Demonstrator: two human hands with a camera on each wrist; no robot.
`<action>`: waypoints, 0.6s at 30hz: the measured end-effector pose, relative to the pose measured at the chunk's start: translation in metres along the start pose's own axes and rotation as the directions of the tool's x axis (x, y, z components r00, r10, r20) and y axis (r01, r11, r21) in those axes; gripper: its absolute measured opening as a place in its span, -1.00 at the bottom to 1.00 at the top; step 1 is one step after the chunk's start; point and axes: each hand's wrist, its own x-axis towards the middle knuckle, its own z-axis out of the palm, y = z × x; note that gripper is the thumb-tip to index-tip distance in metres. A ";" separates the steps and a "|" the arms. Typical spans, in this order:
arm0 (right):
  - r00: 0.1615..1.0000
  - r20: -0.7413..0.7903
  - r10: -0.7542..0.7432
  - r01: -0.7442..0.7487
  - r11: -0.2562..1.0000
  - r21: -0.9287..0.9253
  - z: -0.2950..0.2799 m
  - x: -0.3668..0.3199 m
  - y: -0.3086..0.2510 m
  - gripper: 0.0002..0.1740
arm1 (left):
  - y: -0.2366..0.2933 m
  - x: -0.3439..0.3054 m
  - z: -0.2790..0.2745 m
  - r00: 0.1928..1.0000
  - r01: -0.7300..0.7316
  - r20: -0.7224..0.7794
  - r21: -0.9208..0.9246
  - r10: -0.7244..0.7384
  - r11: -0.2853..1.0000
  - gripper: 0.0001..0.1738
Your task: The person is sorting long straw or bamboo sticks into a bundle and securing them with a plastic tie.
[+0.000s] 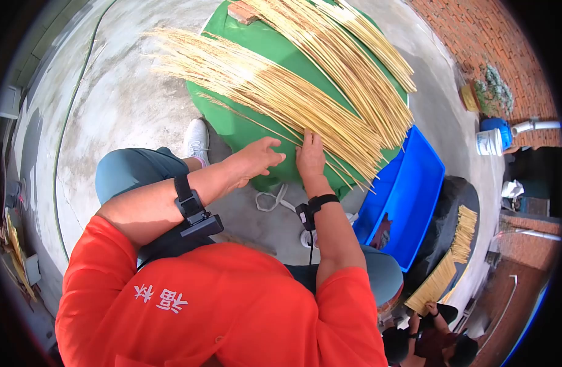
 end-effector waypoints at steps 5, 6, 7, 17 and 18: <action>0.995 0.103 -0.006 0.022 0.989 -0.148 0.016 0.023 0.008 -0.79 | -0.006 0.017 -0.002 0.995 -0.005 -0.101 -0.005 0.004 1.000 -0.34; 0.994 0.062 -0.088 0.095 0.988 -0.123 0.018 0.021 0.010 -0.88 | -0.008 0.025 -0.004 0.992 -0.008 -0.127 -0.029 0.004 1.000 -0.35; 0.995 0.058 -0.083 0.089 0.988 -0.124 0.018 0.020 0.010 -0.88 | -0.011 0.033 -0.007 0.992 -0.008 -0.123 -0.024 0.005 1.000 -0.35; 0.979 0.106 -0.172 0.176 0.984 -0.030 0.000 0.020 0.010 -0.83 | -0.059 0.109 -0.002 0.959 0.067 -0.210 -0.480 -0.189 0.875 -0.50; 0.991 0.084 -0.100 0.100 0.995 0.007 -0.005 0.025 0.004 -0.82 | -0.068 0.113 -0.001 0.964 -0.002 -0.224 -0.541 -0.142 0.841 -0.50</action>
